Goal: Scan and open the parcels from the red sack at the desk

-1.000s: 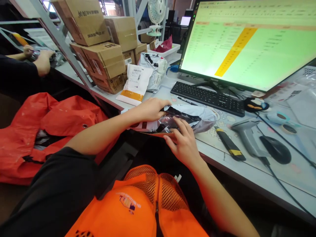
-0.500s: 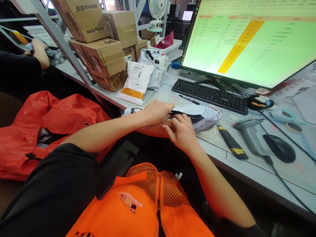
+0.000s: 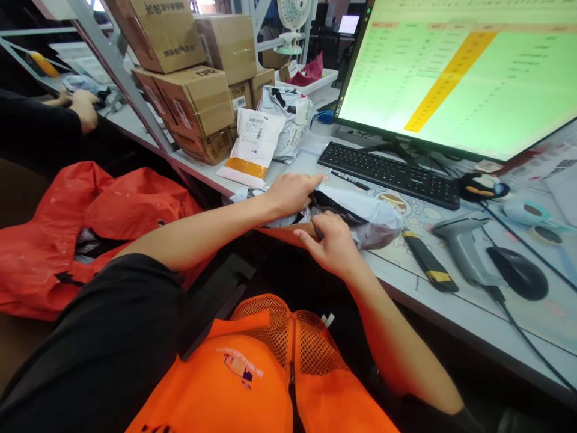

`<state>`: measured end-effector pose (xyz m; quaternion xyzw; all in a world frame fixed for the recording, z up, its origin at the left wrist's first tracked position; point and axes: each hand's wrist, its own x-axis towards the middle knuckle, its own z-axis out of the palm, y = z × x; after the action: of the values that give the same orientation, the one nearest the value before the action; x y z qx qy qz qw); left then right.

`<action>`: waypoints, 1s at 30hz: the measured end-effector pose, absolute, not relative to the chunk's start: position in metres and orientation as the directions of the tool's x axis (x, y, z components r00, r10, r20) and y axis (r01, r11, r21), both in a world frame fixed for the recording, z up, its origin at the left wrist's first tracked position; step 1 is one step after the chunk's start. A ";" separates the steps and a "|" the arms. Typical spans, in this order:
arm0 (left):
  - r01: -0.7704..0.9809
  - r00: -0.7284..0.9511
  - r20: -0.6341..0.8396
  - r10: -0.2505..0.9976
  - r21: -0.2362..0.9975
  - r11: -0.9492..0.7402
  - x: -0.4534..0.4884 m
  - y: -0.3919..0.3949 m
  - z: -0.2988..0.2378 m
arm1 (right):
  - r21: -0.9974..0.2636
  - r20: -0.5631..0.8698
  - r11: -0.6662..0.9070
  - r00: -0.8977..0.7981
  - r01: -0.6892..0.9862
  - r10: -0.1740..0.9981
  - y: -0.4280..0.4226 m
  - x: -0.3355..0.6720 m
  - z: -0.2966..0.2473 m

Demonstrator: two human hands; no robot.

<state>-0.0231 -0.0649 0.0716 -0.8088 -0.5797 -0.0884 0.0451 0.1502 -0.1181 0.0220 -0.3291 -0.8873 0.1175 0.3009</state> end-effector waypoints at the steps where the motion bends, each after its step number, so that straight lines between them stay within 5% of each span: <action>1: 0.964 0.250 0.201 0.947 0.036 -0.262 -0.027 -0.058 0.073 | -0.408 0.452 0.771 -0.625 0.490 0.636 -0.125 0.149 0.021; 5: 0.994 0.092 0.194 0.977 0.040 -0.102 -0.038 -0.034 0.072 | -0.367 0.460 0.826 -0.688 0.428 0.561 -0.147 0.155 0.017; 11: 0.978 0.201 0.179 0.963 0.017 -0.207 -0.028 -0.046 0.076 | -0.334 0.433 0.759 -0.625 0.558 0.650 -0.143 0.188 0.026; 21: 0.871 0.486 0.169 0.858 -0.011 -0.491 -0.033 -0.096 0.089 | 0.091 0.368 0.725 -0.699 0.683 0.613 -0.133 0.178 0.049; 26: 0.937 0.351 0.019 0.936 -0.005 -0.350 -0.044 -0.097 0.090 | 0.071 0.447 0.822 -0.755 0.565 0.480 -0.134 0.170 0.042; 30: 0.984 0.179 0.098 0.979 -0.003 -0.180 -0.038 -0.074 0.082 | 0.000 0.381 0.857 -0.792 0.516 0.477 -0.141 0.153 0.034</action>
<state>-0.0378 -0.0737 0.0824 -0.7672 -0.6396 -0.0367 0.0326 0.1534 -0.1412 0.0338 -0.2626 -0.9451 -0.0518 0.1872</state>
